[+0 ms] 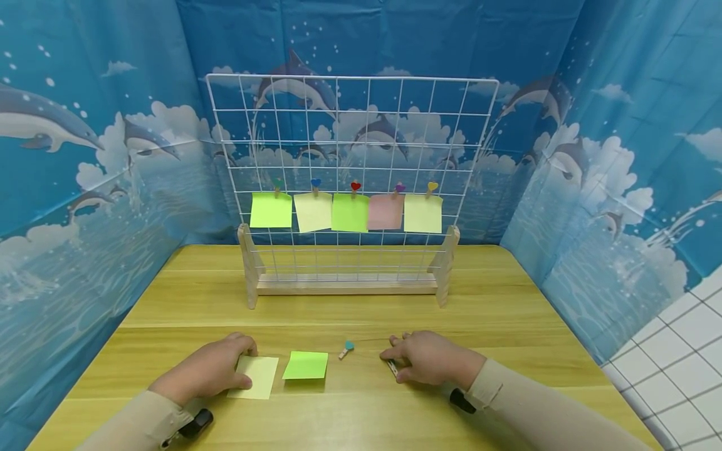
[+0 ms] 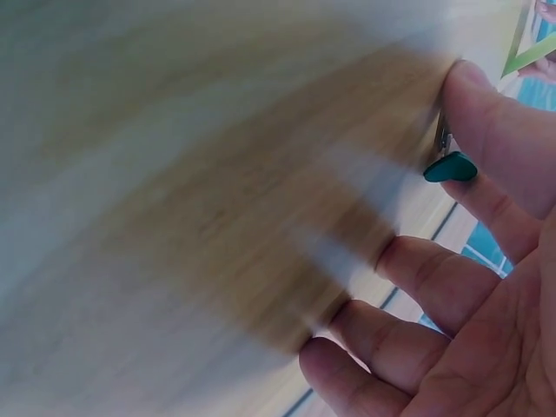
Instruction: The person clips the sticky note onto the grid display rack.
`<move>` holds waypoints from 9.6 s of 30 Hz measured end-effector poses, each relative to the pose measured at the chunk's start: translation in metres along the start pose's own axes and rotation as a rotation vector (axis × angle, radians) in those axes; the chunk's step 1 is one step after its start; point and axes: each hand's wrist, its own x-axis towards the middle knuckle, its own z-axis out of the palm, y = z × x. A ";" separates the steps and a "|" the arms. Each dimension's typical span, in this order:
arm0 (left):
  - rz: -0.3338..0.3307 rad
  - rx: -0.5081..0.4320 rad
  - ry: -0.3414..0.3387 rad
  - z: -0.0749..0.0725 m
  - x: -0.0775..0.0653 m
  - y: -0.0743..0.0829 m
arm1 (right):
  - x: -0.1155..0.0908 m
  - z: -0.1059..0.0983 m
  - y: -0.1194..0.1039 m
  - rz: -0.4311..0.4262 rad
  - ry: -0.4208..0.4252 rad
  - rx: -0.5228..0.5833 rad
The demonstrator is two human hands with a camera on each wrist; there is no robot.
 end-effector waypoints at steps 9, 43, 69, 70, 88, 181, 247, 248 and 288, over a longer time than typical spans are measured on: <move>0.043 0.033 0.055 0.003 0.001 0.000 | 0.000 -0.001 -0.001 0.022 -0.006 -0.010; -0.025 -0.115 0.159 -0.002 -0.002 -0.007 | 0.003 -0.002 -0.001 0.023 0.142 0.132; -0.043 -0.222 0.308 -0.028 0.000 -0.005 | 0.005 -0.007 0.004 0.042 0.232 0.268; -0.041 -0.221 0.311 -0.029 0.000 -0.004 | 0.006 -0.007 0.004 0.045 0.239 0.270; 0.024 -0.244 0.376 -0.041 0.025 0.007 | 0.013 -0.014 0.001 0.054 0.429 0.214; 0.015 -0.137 0.442 -0.051 0.197 0.097 | 0.153 -0.095 0.008 0.309 0.660 0.336; 0.029 -0.061 0.518 -0.046 0.195 0.100 | 0.164 -0.091 0.004 0.325 0.641 0.286; 0.030 -0.061 0.521 -0.046 0.195 0.100 | 0.164 -0.091 0.004 0.326 0.636 0.285; 0.030 -0.067 0.496 -0.046 0.196 0.099 | 0.159 -0.077 0.009 0.252 0.613 0.340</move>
